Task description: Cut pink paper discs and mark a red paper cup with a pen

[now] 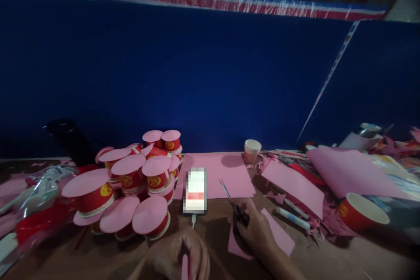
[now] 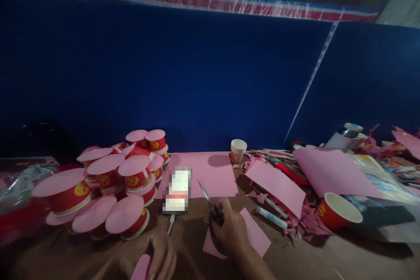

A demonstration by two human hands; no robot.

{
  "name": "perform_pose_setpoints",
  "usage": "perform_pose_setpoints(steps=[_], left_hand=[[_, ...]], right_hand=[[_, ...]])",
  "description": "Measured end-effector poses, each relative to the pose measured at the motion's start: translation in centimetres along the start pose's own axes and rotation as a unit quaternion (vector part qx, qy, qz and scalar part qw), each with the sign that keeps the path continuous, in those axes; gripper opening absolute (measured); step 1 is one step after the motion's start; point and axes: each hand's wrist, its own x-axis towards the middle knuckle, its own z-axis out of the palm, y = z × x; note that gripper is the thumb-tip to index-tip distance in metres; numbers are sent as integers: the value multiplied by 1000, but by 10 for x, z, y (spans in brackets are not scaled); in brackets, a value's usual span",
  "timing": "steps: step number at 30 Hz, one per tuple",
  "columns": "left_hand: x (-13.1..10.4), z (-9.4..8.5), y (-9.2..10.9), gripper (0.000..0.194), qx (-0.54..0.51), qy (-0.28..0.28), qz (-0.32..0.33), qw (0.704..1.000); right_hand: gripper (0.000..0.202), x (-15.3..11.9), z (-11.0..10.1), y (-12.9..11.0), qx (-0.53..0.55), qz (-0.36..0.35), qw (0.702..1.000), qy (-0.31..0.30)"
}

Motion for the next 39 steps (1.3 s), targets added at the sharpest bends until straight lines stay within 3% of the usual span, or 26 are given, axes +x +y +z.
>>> perform_pose_setpoints(steps=[3, 7, 12, 13, 16, 20, 23, 26, 29, 33, 36, 39], left_hand=[[-1, 5, 10, 48, 38, -37, 0, 999], [0, 18, 25, 46, 68, -8, 19, 997], [-1, 42, 45, 34, 45, -14, -33, 998], [-1, 46, 47, 30, 41, 10, -41, 998], [1, 57, 49, 20, 12, 200, -42, 979], [10, 65, 46, 26, -71, 427, -62, 899], [12, 68, 41, 26, -139, 514, -45, 846], [4, 73, 33, 27, -167, 536, -40, 826], [-8, 79, 24, 32, -168, 560, -38, 811], [-23, 88, 21, 42, -153, 558, -46, 815], [-31, 94, 23, 45, -143, 547, -56, 823], [-37, 100, 23, 44, -126, 555, -61, 820]], right_hand=[[20, -2, 1, -1, -6, -22, 1000, 0], [20, -4, 0, -4, 5, -55, 998, -19], [15, -3, 1, -5, 59, -81, 995, -17], [15, -2, 1, -4, 78, -77, 994, -11], [13, 3, -2, -2, 158, -59, 986, 4], [18, 12, -10, 5, 303, 9, 949, 90], [21, 15, -15, 9, 346, 43, 929, 120], [20, 13, -19, 9, 342, 33, 931, 126], [18, 9, -23, 2, 288, 19, 955, 66], [12, -4, -31, -17, 85, 9, 995, -60], [14, -19, -39, -35, 11, -46, 985, -165], [23, -35, -44, -51, -55, -62, 973, -216]])
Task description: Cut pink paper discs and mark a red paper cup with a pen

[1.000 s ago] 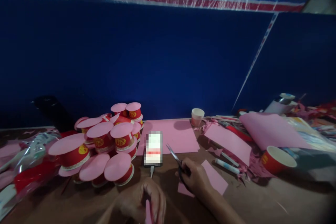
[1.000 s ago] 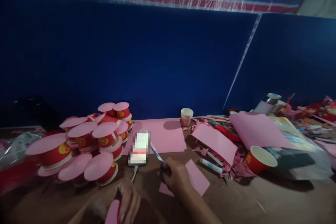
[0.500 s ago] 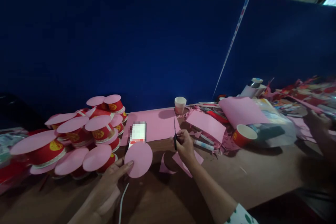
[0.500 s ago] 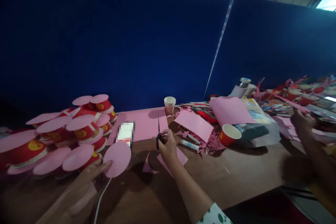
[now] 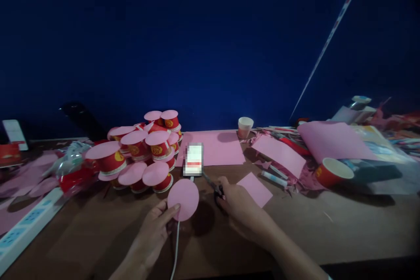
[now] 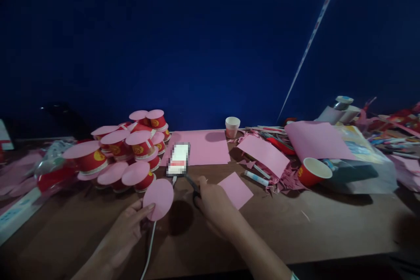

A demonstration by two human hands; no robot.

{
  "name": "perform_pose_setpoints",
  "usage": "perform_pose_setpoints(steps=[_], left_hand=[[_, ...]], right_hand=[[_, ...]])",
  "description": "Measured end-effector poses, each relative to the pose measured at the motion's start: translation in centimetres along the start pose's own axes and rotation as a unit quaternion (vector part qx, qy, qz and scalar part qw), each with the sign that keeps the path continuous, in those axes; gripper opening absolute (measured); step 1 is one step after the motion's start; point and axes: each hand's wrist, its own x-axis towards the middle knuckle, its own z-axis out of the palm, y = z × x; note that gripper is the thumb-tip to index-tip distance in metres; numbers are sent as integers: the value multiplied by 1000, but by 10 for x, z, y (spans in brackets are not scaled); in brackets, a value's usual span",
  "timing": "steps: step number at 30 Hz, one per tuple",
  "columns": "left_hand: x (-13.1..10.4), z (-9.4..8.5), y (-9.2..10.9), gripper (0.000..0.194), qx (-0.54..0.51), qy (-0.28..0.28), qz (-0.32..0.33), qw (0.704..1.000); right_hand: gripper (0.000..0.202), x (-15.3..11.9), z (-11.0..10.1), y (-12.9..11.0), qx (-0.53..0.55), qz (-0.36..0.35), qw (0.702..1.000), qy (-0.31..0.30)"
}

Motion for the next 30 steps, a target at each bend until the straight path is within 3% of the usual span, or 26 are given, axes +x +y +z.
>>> perform_pose_setpoints(steps=[4, 12, 16, 22, 24, 27, 30], left_hand=[[-8, 0, -6, 47, -5, -5, 17, 1000], [-21, 4, -27, 44, -16, -12, -33, 999], [-27, 10, -35, 46, -42, -5, -65, 997], [-41, 19, -37, 51, -53, 36, -124, 990], [-46, 20, -38, 50, -46, 66, -128, 989], [-49, 18, -43, 47, -50, 64, -138, 987], [-46, 13, -51, 49, -45, 60, -143, 987]], right_hand=[[26, -21, 5, -12, -62, 45, 996, -36], [42, -63, 35, -3, -134, 70, 989, 0], [44, -67, 45, -4, -136, 68, 988, 22], [44, -67, 35, -12, -147, 47, 987, 33], [36, -67, 33, -14, -142, 69, 987, 28], [19, -65, 34, -14, -126, 91, 988, 14], [13, -62, 34, -13, -103, 71, 992, 0]])
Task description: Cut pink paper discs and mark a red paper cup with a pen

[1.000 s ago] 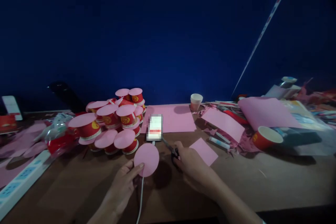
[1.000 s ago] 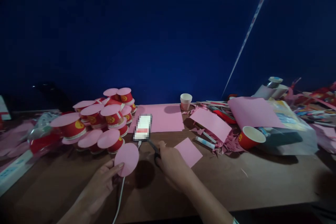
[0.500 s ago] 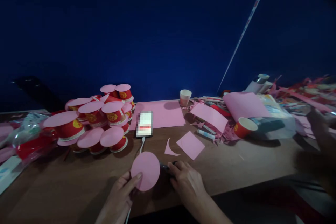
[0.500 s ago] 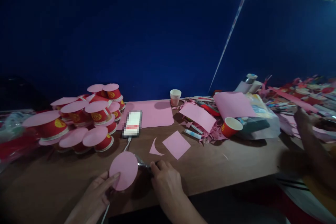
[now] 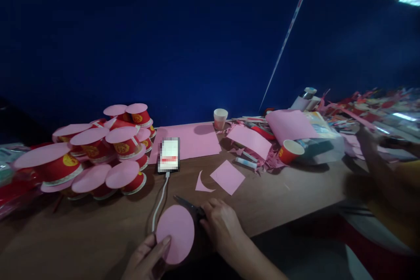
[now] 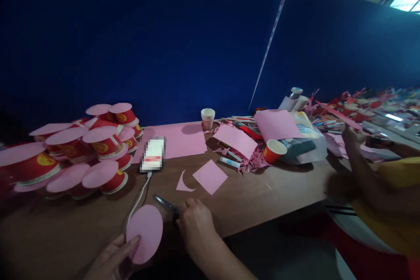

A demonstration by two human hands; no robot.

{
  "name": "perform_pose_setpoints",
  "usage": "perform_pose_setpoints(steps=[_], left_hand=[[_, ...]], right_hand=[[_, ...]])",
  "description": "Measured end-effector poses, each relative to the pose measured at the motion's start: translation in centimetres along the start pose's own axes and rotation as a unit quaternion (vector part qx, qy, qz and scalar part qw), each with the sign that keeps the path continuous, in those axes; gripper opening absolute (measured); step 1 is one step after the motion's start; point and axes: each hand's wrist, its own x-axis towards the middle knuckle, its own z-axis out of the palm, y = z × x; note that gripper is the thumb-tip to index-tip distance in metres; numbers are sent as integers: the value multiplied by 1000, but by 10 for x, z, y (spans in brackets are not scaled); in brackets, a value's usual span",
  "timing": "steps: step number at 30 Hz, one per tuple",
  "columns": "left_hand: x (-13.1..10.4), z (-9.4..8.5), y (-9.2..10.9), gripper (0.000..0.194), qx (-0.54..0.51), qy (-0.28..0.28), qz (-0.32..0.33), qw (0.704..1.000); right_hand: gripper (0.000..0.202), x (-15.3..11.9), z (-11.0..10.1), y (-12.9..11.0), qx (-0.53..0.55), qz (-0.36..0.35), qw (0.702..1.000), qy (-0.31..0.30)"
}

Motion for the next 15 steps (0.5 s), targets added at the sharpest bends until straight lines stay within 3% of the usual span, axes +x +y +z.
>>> perform_pose_setpoints(steps=[7, 15], left_hand=[[-1, 0, 4, 46, 6, -16, 9, 1000], [-1, -6, 5, 46, -14, 11, 13, 1000]], right_hand=[[16, 4, -7, -1, 15, -22, 1000, 4], [17, 10, 10, 2, 18, 11, 999, 37]])
